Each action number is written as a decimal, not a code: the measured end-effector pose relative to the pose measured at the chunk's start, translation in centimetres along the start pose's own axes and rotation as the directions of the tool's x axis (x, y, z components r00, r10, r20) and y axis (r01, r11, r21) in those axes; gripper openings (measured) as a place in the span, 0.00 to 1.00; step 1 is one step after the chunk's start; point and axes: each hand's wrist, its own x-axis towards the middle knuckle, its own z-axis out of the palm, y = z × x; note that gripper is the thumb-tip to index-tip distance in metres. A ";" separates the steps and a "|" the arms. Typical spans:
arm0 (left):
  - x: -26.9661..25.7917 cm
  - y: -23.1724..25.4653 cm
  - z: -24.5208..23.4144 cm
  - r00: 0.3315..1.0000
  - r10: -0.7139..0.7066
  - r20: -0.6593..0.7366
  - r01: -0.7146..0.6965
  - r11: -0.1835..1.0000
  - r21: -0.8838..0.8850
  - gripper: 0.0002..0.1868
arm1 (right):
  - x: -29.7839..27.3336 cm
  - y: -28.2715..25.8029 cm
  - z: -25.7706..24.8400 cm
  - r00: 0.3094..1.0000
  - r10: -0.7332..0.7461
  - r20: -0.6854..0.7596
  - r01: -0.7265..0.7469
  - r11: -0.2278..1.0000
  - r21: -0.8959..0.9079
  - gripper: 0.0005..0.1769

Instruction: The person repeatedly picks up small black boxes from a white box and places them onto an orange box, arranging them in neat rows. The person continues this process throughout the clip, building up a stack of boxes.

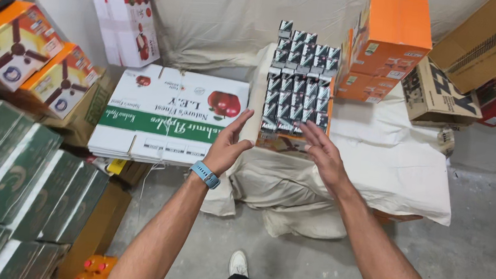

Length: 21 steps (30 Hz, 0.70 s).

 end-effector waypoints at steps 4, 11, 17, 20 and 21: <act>7.4 -1.7 -1.3 0.999 -0.030 0.039 0.030 1.000 -0.006 0.41 | 4.9 1.2 -1.4 0.999 0.040 -0.026 -0.041 0.999 -0.024 0.40; 17.5 -6.1 -2.2 0.993 -0.110 0.045 0.111 0.994 -0.014 0.40 | 13.6 3.7 -4.2 0.995 0.068 -0.068 -0.071 0.997 -0.043 0.38; 26.1 -9.7 -2.3 0.983 -0.185 0.002 0.185 0.983 -0.015 0.41 | 23.4 6.5 -7.7 0.998 0.051 -0.025 -0.051 0.999 -0.008 0.38; 31.3 -10.0 -2.5 0.976 -0.215 -0.009 0.215 0.973 0.077 0.41 | 28.9 6.8 -9.5 0.999 0.041 -0.002 -0.041 0.998 -0.040 0.40; 32.9 -9.9 -2.7 0.973 -0.231 -0.017 0.231 0.960 0.157 0.42 | 30.8 7.0 -10.0 0.999 0.035 0.002 -0.035 0.997 -0.068 0.41</act>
